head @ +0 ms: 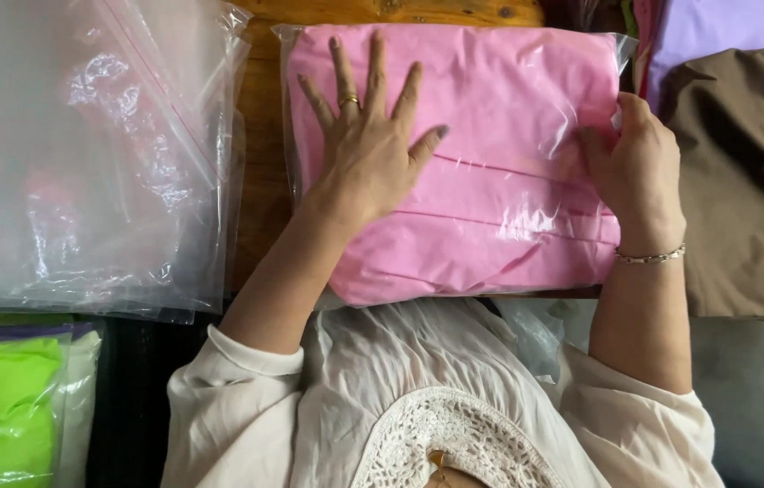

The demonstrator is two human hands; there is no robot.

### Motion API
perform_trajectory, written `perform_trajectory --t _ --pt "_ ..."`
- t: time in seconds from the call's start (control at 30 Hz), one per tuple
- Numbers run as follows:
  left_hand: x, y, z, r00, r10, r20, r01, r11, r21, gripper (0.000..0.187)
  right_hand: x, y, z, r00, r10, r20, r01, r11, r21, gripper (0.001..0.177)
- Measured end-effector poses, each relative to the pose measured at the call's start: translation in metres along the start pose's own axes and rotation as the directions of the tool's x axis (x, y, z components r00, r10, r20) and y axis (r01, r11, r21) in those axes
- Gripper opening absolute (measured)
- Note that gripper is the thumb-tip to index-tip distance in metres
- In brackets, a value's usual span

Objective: Packaging a pink stuffed pillow into a clear plastic zip-lock bag by stuffing it in and sealing the top.

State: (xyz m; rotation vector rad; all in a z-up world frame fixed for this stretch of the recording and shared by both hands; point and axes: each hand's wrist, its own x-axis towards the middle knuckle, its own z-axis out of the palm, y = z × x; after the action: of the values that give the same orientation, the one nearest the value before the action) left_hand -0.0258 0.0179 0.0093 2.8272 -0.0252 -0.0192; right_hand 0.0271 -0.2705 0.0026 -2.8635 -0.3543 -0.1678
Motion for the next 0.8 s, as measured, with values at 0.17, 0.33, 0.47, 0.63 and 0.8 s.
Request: perform_trajectory --t 0.17,0.33,0.47,0.63,0.8 --pt "-0.039 0.029 -0.013 0.93 0.104 0.353 -0.111 0.994 -0.002 0.081 -0.023 -0.06 -0.02 0.916 -0.293 -0.274 0.359 0.905 0.23 0.029" --pt "-0.039 0.018 0.006 0.965 0.092 0.247 -0.115 0.99 0.079 0.082 -0.029 -0.058 -0.031 0.944 -0.311 -0.107 0.329 0.896 0.298 0.055" --pt "-0.034 0.017 0.01 0.963 0.064 0.261 -0.101 0.986 0.134 0.079 -0.03 -0.043 -0.036 0.933 0.26 0.247 -0.295 0.949 0.115 0.058" --pt "-0.028 0.018 0.02 0.971 0.092 0.223 -0.129 0.978 0.161 0.082 -0.047 -0.019 -0.028 0.963 0.184 0.199 -0.266 0.789 0.554 0.038" --pt "-0.028 0.019 0.022 0.975 0.139 0.174 -0.166 0.974 0.157 0.08 -0.063 -0.029 -0.044 0.986 0.166 -0.019 -0.045 0.373 0.927 0.041"
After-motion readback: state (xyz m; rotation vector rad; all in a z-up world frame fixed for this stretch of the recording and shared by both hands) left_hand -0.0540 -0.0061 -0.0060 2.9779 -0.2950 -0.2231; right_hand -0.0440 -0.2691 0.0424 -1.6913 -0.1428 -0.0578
